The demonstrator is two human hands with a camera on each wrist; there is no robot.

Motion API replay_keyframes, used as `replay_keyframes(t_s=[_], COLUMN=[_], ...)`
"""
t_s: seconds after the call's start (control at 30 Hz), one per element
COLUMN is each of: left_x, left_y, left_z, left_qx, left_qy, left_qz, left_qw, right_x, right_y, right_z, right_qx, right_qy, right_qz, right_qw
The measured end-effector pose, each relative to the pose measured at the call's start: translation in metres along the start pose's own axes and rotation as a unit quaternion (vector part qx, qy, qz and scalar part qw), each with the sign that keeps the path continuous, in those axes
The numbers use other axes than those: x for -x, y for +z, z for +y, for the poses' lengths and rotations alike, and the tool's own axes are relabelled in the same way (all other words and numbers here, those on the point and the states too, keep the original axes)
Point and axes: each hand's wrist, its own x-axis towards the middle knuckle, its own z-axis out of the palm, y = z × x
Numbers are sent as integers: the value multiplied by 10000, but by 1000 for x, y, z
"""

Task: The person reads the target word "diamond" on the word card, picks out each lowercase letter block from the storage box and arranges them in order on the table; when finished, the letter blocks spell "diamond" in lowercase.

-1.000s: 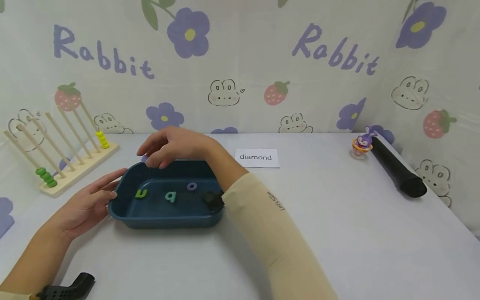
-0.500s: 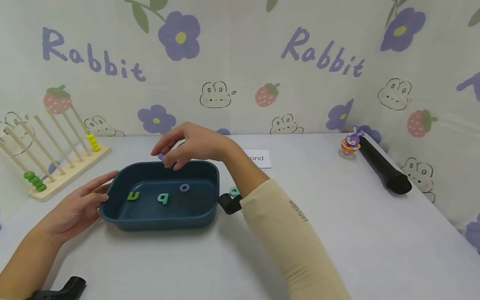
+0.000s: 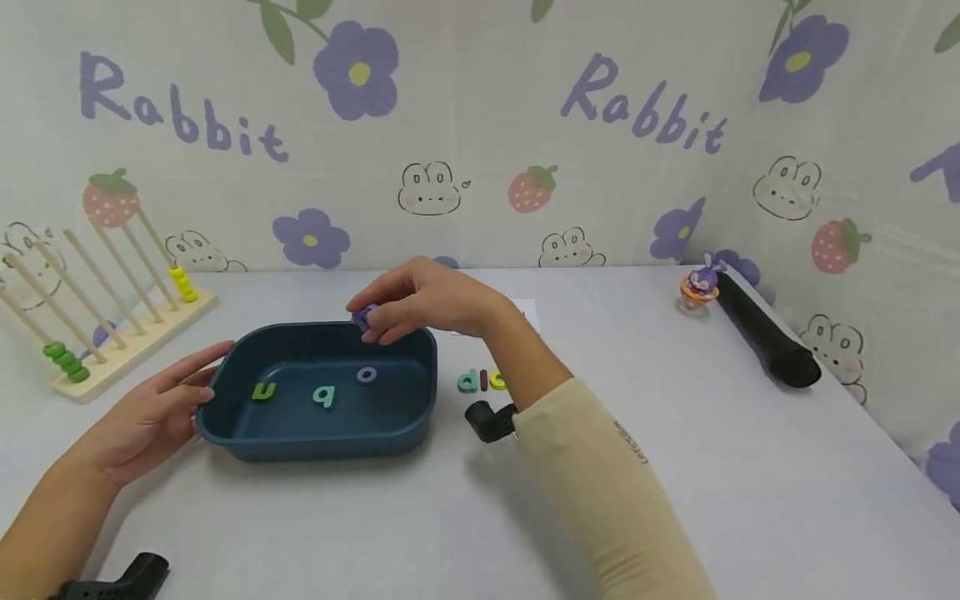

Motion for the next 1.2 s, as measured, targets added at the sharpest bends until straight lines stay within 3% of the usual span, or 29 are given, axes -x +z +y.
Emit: replay_keyframes(t_s=[0.17,0.33,0.5,0.83,1.2], left_x=[0,-1,-2,-3,-3], left_y=[-1,-3,-2,-2,-3], left_z=[-1,-2,-2,-1,-3], left_qx=[-16,-7,57,93,263], left_qy=[14,78,43,-66,-25], left_qz=[28,-10,-26,-5,-105], left_qw=[10000,10000,10000,9999,9996], right_x=[7,15,24,40,47], right_y=[-2,-3,-4,-6,-3], right_z=[1,5,10,23,28], right_qx=[-144,41,327,259,1115], right_qy=[214,289,332,257,322], right_qz=[341,650,904,1418,1861], right_qw=[9991,9975,9948,9892,9757])
